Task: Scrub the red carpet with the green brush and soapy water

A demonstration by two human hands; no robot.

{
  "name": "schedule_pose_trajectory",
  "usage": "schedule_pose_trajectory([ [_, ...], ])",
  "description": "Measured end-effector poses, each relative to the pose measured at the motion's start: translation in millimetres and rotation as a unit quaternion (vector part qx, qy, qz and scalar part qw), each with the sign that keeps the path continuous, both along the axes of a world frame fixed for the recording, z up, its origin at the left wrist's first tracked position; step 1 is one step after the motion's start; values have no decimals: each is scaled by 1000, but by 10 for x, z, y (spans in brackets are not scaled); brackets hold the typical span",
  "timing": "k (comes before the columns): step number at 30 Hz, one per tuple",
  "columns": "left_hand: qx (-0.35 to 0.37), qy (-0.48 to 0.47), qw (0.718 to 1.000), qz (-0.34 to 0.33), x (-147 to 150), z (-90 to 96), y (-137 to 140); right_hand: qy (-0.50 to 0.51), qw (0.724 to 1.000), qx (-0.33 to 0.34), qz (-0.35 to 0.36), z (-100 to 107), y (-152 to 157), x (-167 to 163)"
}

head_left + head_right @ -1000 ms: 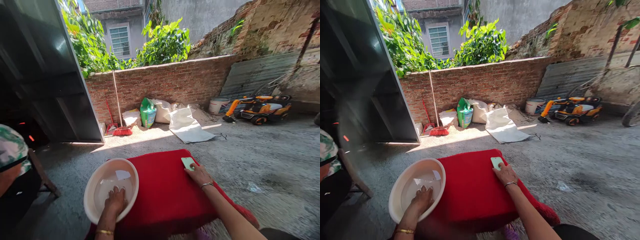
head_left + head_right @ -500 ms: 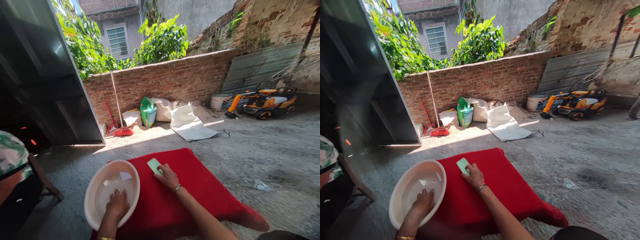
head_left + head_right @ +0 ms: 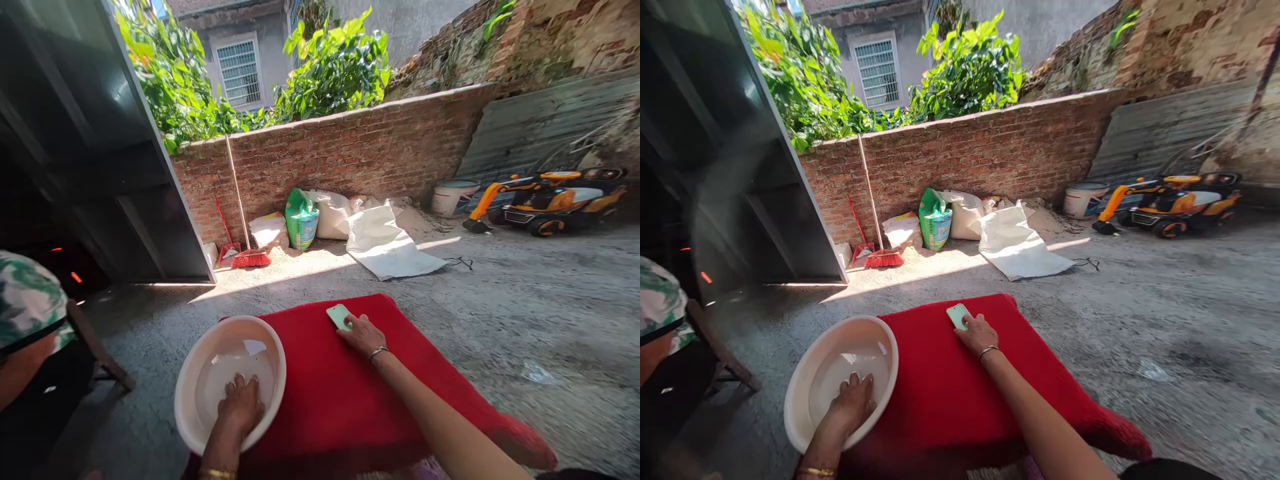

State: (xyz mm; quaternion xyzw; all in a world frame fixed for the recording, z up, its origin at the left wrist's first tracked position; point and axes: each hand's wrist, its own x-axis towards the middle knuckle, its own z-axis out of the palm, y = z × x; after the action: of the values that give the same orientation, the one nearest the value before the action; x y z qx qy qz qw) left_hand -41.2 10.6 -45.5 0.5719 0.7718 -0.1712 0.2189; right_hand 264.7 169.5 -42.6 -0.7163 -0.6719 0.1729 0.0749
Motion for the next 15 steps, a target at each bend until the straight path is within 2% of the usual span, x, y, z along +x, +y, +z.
schedule_pose_trajectory([
  [5,5,-1,1000,1,-15,-40,27,32,985,72,-152,-174,60,905],
  [8,9,-5,1000,-3,-29,-51,37,38,977,86,-189,-232,63,1077],
  [11,9,-5,1000,-7,-39,-53,43,56,984,85,-146,-184,26,811],
  [15,8,-1,1000,-9,-23,-21,31,75,994,75,-23,-84,-89,-13],
])
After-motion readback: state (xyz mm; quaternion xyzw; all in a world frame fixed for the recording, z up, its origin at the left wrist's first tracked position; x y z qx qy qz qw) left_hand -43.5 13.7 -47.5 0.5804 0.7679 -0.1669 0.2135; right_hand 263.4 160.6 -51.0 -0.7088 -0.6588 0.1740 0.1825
